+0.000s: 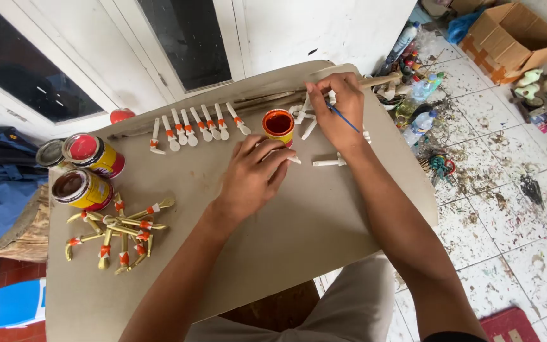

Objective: Painting small white toy components with orange paint using a fine-tipped brush.

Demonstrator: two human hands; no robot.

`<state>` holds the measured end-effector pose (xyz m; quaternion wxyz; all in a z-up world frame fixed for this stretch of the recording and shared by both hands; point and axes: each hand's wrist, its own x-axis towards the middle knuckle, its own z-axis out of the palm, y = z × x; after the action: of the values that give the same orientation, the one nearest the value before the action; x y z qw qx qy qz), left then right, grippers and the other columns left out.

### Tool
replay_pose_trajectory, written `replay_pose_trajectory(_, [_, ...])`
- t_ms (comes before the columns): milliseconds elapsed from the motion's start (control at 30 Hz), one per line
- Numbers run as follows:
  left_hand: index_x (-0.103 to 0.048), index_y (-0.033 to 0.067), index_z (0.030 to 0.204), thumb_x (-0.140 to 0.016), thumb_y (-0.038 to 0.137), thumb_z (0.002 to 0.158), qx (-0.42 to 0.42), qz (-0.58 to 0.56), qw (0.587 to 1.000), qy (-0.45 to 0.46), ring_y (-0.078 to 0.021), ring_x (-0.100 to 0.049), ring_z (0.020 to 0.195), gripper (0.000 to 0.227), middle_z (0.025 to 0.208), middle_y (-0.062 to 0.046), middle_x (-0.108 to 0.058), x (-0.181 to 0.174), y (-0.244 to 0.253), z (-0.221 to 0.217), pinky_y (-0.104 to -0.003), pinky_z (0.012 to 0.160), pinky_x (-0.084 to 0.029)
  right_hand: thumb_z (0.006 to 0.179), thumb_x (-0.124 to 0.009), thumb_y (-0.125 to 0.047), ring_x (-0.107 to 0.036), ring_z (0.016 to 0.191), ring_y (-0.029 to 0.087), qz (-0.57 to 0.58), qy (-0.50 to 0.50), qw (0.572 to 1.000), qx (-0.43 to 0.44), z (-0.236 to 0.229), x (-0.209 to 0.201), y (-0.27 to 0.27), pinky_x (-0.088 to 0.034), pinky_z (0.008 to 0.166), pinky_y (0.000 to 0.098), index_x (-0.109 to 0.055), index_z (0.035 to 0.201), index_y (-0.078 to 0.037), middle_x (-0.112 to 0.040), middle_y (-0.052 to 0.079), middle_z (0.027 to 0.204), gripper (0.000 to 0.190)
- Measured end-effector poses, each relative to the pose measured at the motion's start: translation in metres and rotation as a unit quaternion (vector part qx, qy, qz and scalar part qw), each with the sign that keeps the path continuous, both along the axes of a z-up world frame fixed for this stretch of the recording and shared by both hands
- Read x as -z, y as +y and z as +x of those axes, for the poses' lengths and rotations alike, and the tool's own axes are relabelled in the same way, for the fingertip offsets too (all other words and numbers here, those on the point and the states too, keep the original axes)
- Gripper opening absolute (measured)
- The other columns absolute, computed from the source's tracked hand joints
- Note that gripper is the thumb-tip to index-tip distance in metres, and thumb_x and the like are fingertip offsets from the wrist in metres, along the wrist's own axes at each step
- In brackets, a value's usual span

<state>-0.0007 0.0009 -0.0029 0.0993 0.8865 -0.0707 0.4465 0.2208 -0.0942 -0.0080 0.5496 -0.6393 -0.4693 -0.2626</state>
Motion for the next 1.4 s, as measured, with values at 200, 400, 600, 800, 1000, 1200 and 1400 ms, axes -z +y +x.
replay_pose_trajectory(200, [-0.073, 0.0197, 0.106, -0.080, 0.010, 0.087, 0.038, -0.150, 0.988, -0.005, -0.0229, -0.064, 0.096, 0.022, 0.098, 0.003, -0.070, -0.001, -0.002, 0.002, -0.036, 0.080, -0.049, 0.100, -0.080, -0.012, -0.062, 0.086, 0.028, -0.012, 0.010, 1.000, 0.007, -0.003, -0.004, 0.001, -0.050, 0.087, 0.0391, -0.069, 0.086, -0.011, -0.070, 0.005, 0.072, 0.017])
replay_pose_trajectory(400, [-0.074, 0.0150, 0.101, -0.077, 0.004, 0.088, 0.079, -0.249, 0.965, -0.020, -0.0287, -0.068, 0.086, 0.017, 0.090, -0.002, -0.074, -0.007, 0.005, -0.002, -0.038, 0.080, -0.053, 0.100, -0.080, -0.010, -0.064, 0.086, 0.029, -0.002, -0.003, 1.000, 0.000, -0.004, -0.004, 0.003, -0.051, 0.087, 0.0386, -0.069, 0.086, -0.009, -0.070, 0.007, 0.072, 0.018])
replay_pose_trajectory(600, [-0.075, 0.0144, 0.101, -0.078, 0.002, 0.088, 0.073, -0.256, 0.964, -0.027, -0.0248, -0.071, 0.085, 0.019, 0.089, -0.001, -0.075, -0.014, 0.005, -0.006, -0.035, 0.082, -0.053, 0.097, -0.084, -0.009, -0.065, 0.085, 0.031, 0.002, -0.003, 1.000, -0.001, -0.007, -0.006, 0.004, -0.054, 0.085, 0.0390, -0.071, 0.086, -0.006, -0.070, 0.009, 0.072, 0.017])
replay_pose_trajectory(800, [-0.076, 0.0112, 0.102, -0.078, 0.002, 0.088, 0.074, -0.282, 0.956, -0.019, -0.0276, -0.071, 0.086, 0.017, 0.090, -0.005, -0.077, -0.019, 0.009, -0.011, -0.037, 0.083, -0.054, 0.098, -0.084, -0.009, -0.064, 0.084, 0.029, 0.002, 0.003, 1.000, -0.008, -0.012, -0.007, 0.006, -0.055, 0.084, 0.0375, -0.070, 0.084, -0.005, -0.070, 0.010, 0.072, 0.019])
replay_pose_trajectory(1000, [-0.076, 0.0082, 0.100, -0.079, 0.001, 0.088, 0.087, -0.322, 0.943, -0.005, -0.0289, -0.073, 0.084, 0.014, 0.087, -0.008, -0.077, -0.023, 0.014, -0.014, -0.038, 0.083, -0.054, 0.096, -0.087, -0.012, -0.064, 0.086, 0.027, 0.003, 0.011, 1.000, -0.009, -0.016, -0.015, 0.003, -0.055, 0.086, 0.0367, -0.072, 0.085, -0.007, -0.071, 0.008, 0.074, 0.020])
replay_pose_trajectory(1200, [-0.075, 0.0052, 0.099, -0.080, 0.000, 0.088, 0.092, -0.354, 0.931, -0.014, -0.0274, -0.073, 0.084, 0.013, 0.085, -0.010, -0.076, -0.025, 0.020, -0.012, -0.038, 0.083, -0.056, 0.086, -0.092, -0.004, -0.063, 0.089, 0.027, 0.000, 0.017, 0.999, -0.048, -0.024, -0.025, -0.001, -0.051, 0.092, 0.0353, -0.078, 0.090, -0.007, -0.077, 0.008, 0.085, 0.015])
replay_pose_trajectory(1400, [-0.076, 0.0043, 0.100, -0.081, 0.001, 0.087, 0.081, -0.346, 0.935, -0.007, -0.0319, -0.073, 0.084, 0.014, 0.085, -0.012, -0.076, -0.028, 0.022, -0.011, -0.039, 0.082, -0.057, 0.088, -0.084, 0.000, -0.067, 0.094, 0.025, -0.015, 0.037, 0.996, -0.082, -0.025, -0.023, 0.002, -0.047, 0.098, 0.0350, -0.080, 0.102, -0.009, -0.079, 0.006, 0.092, 0.018])
